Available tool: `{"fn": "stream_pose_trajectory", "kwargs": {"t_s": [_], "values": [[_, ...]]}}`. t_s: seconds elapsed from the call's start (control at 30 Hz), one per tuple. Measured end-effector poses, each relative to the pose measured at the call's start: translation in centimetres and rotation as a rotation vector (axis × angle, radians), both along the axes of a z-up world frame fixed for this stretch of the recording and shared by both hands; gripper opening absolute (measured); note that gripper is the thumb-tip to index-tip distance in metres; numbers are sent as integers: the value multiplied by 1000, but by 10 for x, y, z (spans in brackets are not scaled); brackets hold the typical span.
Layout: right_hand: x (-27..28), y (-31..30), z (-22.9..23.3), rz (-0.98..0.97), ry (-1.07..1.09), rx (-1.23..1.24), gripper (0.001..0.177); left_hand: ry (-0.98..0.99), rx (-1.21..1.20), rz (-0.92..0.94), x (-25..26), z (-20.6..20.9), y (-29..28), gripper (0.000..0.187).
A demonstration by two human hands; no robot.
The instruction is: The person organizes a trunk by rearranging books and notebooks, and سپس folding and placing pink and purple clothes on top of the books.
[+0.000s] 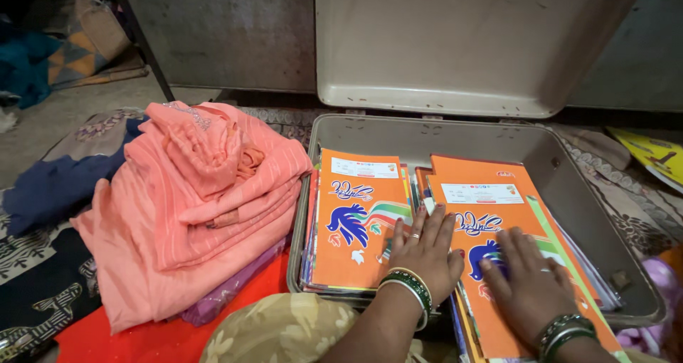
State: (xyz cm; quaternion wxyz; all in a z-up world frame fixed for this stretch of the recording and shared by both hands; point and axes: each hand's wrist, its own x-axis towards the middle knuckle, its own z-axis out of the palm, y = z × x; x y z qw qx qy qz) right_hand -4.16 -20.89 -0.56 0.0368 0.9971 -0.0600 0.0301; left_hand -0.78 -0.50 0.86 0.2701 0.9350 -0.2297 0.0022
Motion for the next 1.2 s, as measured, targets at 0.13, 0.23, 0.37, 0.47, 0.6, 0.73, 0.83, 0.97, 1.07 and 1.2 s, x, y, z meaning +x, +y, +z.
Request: {"fn": "stream_pose_trajectory", "kwargs": {"t_s": [0.13,0.23,0.37,0.47,0.6,0.73,0.83,0.97,1.07,1.2], "values": [[6,-28,-3,-14,27,-243,78,-3,-20,22,0,-2,-3,71],[10,-42,-1,-211,-62,123,82,-54,-63,51,1,-10,-7,73],[10,-43,0,-346,-24,209,85,-157,-125,135,-1,-22,-22,75],[9,-46,-5,-374,-75,194,88,-160,-196,177,-3,-24,-28,74],[15,-53,-16,-320,-152,120,89,-85,-260,192,-4,-16,-29,73],[16,-44,-24,-264,-207,109,87,3,-412,253,-3,-6,-28,70],[23,-27,-26,-274,-223,107,91,116,-616,334,6,-4,-23,71],[34,-3,-17,-237,-152,130,91,233,-728,486,15,9,-9,73],[41,27,-8,-181,-148,168,90,375,-649,567,15,33,9,72],[43,66,6,-121,-120,252,88,426,-495,589,14,50,23,69]]}}
